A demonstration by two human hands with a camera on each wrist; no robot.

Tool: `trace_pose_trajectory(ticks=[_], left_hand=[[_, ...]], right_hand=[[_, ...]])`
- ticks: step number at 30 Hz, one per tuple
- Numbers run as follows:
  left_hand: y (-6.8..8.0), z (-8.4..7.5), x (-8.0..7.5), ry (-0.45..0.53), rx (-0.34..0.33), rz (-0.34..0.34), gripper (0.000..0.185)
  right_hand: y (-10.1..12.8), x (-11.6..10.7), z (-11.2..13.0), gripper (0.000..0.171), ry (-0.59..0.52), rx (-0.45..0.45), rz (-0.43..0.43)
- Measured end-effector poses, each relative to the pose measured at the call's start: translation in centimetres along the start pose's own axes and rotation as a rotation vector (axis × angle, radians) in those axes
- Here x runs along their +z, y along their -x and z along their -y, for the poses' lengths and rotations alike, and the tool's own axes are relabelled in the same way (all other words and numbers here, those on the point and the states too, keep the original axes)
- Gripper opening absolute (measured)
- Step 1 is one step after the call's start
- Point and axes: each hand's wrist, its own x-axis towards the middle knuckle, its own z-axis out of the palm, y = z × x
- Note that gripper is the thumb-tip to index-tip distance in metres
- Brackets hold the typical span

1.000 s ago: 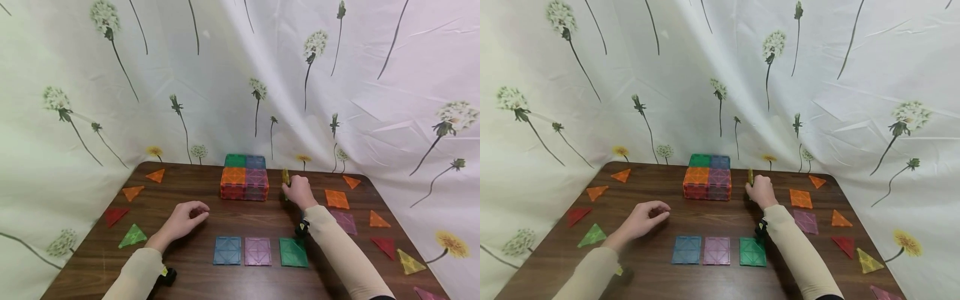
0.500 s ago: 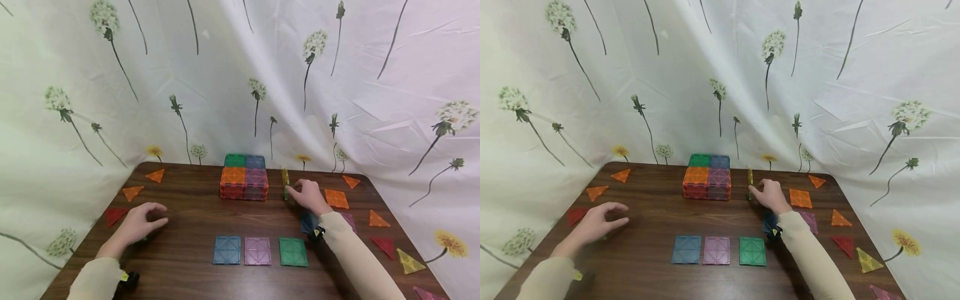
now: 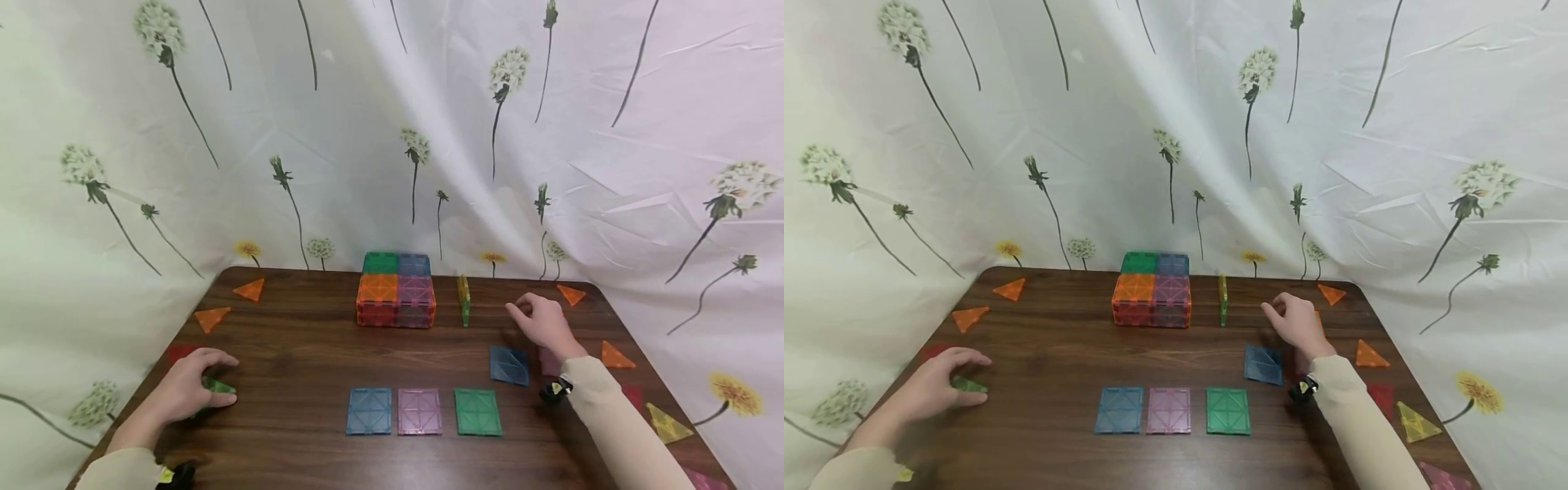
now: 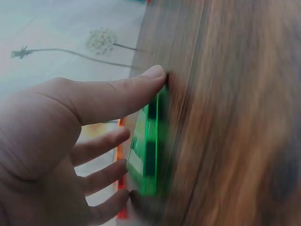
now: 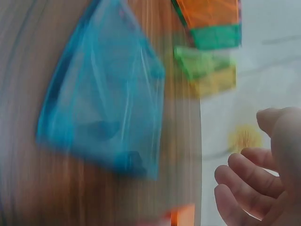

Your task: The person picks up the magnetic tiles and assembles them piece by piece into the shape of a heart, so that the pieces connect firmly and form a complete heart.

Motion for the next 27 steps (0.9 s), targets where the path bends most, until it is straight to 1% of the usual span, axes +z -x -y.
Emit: trace_pose_trajectory(ticks=[4, 8, 10, 12, 15, 18, 21, 24, 27], left_hand=[[1.0, 0.7, -0.5, -0.008, -0.019, 0.023, 0.059], [1.4, 0.9, -0.7, -0.004, -0.053, 0.015, 0.057], [1.4, 0.9, -0.7, 0.005, -0.071, 0.013, 0.057], [1.5, 0.9, -0.6, 0.007, -0.080, 0.008, 0.057], [1.6, 0.9, -0.3, 0.009, -0.074, -0.005, 0.056], [1.5, 0.9, 0.1, 0.007, -0.046, -0.031, 0.054], [1.3, 1.0, 0.4, 0.007, -0.023, -0.050, 0.054], [0.9, 1.0, 0.6, 0.006, -0.009, -0.057, 0.055], [0.5, 1.0, 0.7, 0.000, 0.000, -0.059, 0.056]], right_hand=[[0.7, -1.6, -2.4, 0.033, 0.047, 0.046, -0.013], [1.7, -3.3, -4.5, 0.028, 0.091, 0.082, -0.019], [2.4, -4.2, -5.3, 0.031, 0.114, 0.111, 0.006], [3.2, -5.0, -6.1, 0.036, 0.135, 0.144, 0.053], [4.6, -6.3, -7.2, 0.045, 0.180, 0.191, 0.129], [5.6, -7.4, -8.1, 0.051, 0.239, 0.222, 0.189], [6.4, -8.0, -8.6, 0.056, 0.292, 0.224, 0.238], [6.9, -8.3, -9.0, 0.053, 0.319, 0.220, 0.276], [7.2, -8.3, -9.4, 0.047, 0.327, 0.200, 0.272]])
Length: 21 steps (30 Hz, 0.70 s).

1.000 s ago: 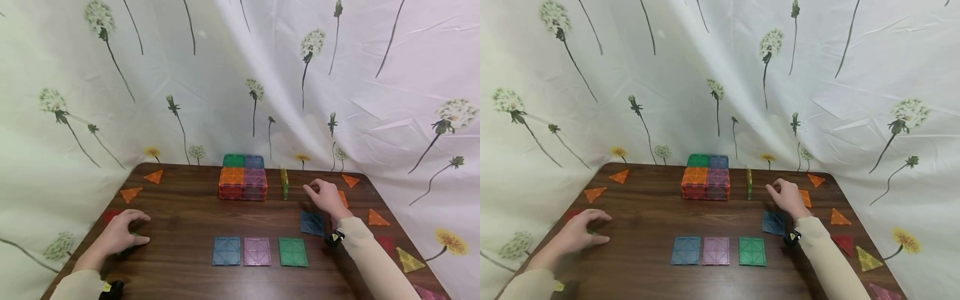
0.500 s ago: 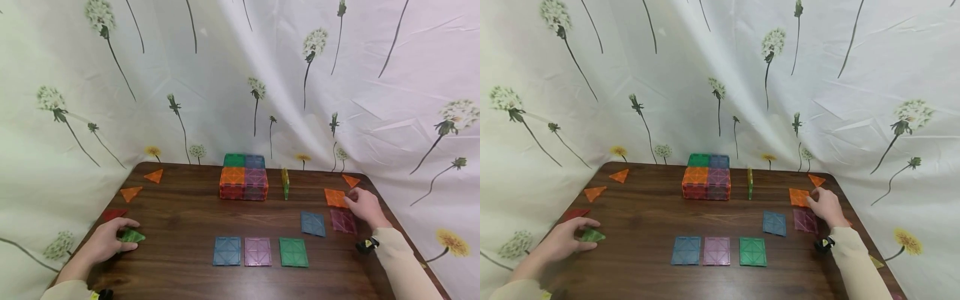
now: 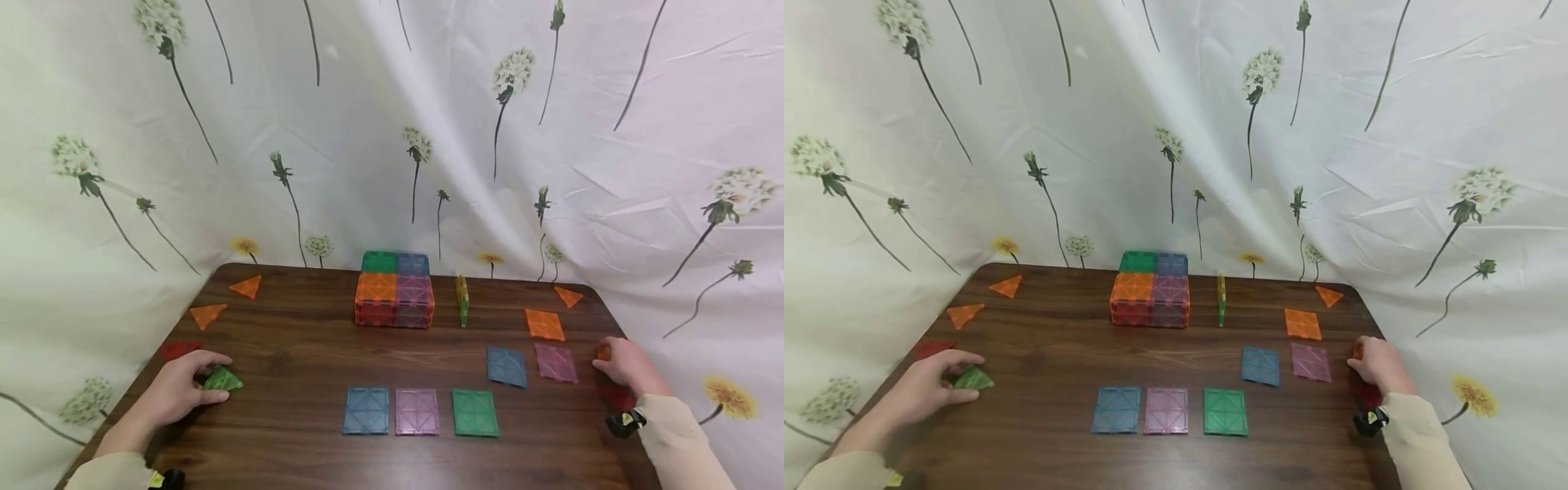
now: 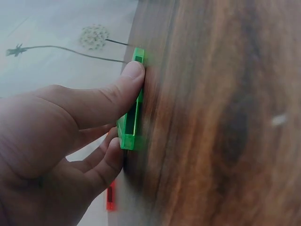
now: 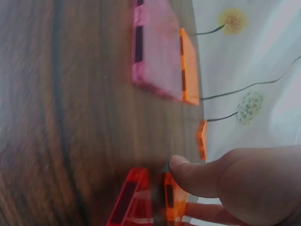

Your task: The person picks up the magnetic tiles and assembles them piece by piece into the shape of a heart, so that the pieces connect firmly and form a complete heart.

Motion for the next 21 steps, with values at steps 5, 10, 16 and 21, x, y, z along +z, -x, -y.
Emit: trace_pose_trajectory(ticks=[5, 10, 16, 21], left_hand=[[-0.3, -0.2, 0.1, 0.002, 0.005, 0.001, 0.056], [-0.2, -0.5, 0.6, 0.003, 0.021, -0.026, 0.053], [-0.7, -1.4, 1.3, -0.023, 0.108, -0.171, 0.053], [-1.5, -2.8, 1.7, -0.001, 0.099, -0.187, 0.047]], right_hand=[[0.0, 0.2, -0.6, 0.045, -0.045, 0.022, -0.028], [0.3, 0.2, -0.9, 0.060, -0.107, 0.063, -0.079], [0.8, 0.4, -1.2, 0.058, -0.103, 0.039, -0.164], [1.1, 0.6, -1.6, 0.036, -0.102, -0.012, -0.218]])
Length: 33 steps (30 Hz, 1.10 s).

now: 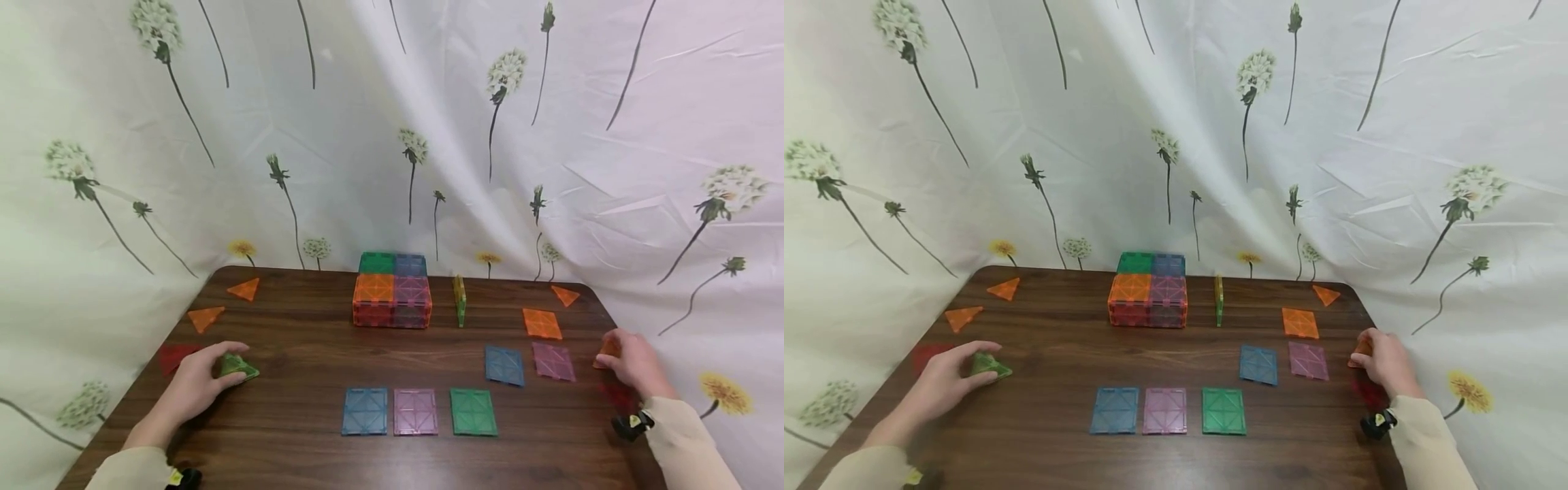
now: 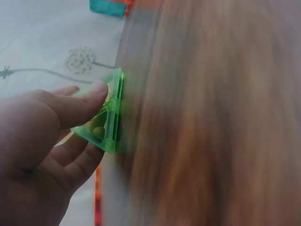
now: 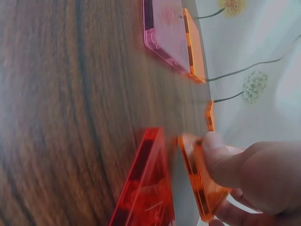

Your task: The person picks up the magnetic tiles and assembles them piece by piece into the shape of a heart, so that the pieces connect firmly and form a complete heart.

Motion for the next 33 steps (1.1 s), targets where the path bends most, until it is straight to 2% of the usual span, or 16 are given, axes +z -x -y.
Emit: trace_pose_trajectory(ticks=[4, 7, 10, 17, 23, 29, 33], left_hand=[[-1.0, -1.1, 0.7, 0.048, -0.026, 0.019, 0.041], [-1.9, -2.0, 1.6, 0.085, -0.002, 0.017, 0.037], [-2.8, -3.3, 2.7, 0.130, 0.036, 0.023, 0.030], [-5.1, -6.5, 5.8, 0.202, 0.145, 0.100, 0.016], [-7.2, -8.7, 8.2, 0.280, 0.217, 0.168, 0.011], [-8.7, -10.7, 9.8, 0.322, 0.231, 0.193, 0.013], [-9.3, -12.2, 10.3, 0.338, 0.243, 0.189, 0.016]], right_hand=[[0.2, 0.0, -0.2, 0.019, -0.028, -0.044, -0.053], [0.3, -0.1, 0.3, 0.013, -0.040, -0.073, -0.089], [0.2, -0.4, 1.5, 0.013, -0.078, -0.075, -0.088], [-0.6, -0.8, 6.6, 0.018, -0.176, -0.130, -0.085], [-1.7, -0.2, 10.5, 0.016, -0.197, -0.232, -0.014], [-2.2, 1.2, 14.2, 0.015, -0.182, -0.369, 0.014], [-2.6, 2.0, 16.8, 0.015, -0.252, -0.484, 0.047]])
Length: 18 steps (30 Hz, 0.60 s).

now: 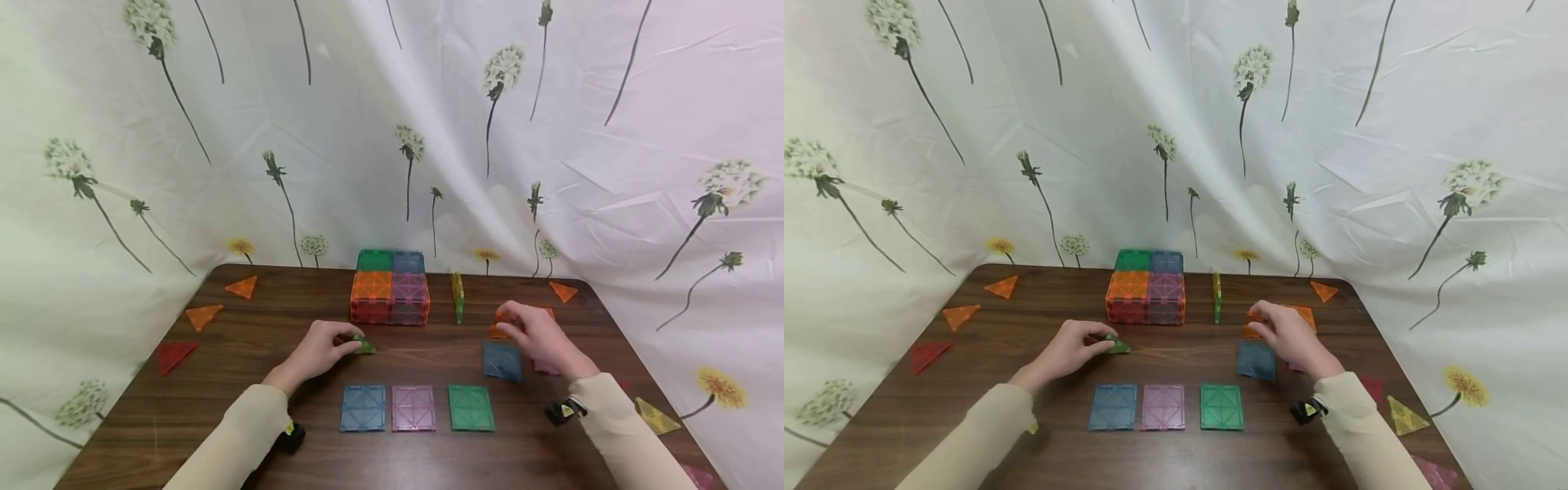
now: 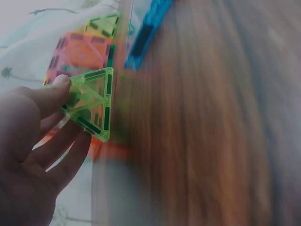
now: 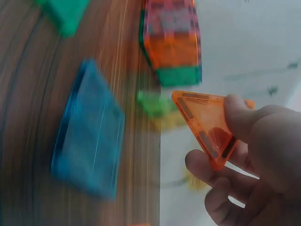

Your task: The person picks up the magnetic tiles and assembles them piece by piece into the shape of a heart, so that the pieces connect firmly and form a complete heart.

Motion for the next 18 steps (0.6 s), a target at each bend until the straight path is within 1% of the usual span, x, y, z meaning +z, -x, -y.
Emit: trace_pose_trajectory(ticks=[5, 8, 12, 18], left_hand=[[-1.1, -0.9, 1.1, 0.017, 0.017, 0.005, 0.017], [-1.6, -1.2, 1.8, 0.015, 0.031, 0.009, 0.016], [-1.9, -1.4, 2.5, 0.016, 0.040, 0.001, 0.015], [-2.3, -1.9, 3.0, 0.029, 0.043, 0.001, 0.016]], right_hand=[[-1.8, 2.0, 2.3, 0.017, -0.025, -0.161, 0.020], [-2.9, 3.4, 3.6, 0.014, -0.013, -0.217, 0.046], [-4.0, 5.1, 5.3, 0.012, -0.030, -0.247, 0.093], [-5.4, 6.8, 7.4, 0.010, -0.043, -0.267, 0.124]])
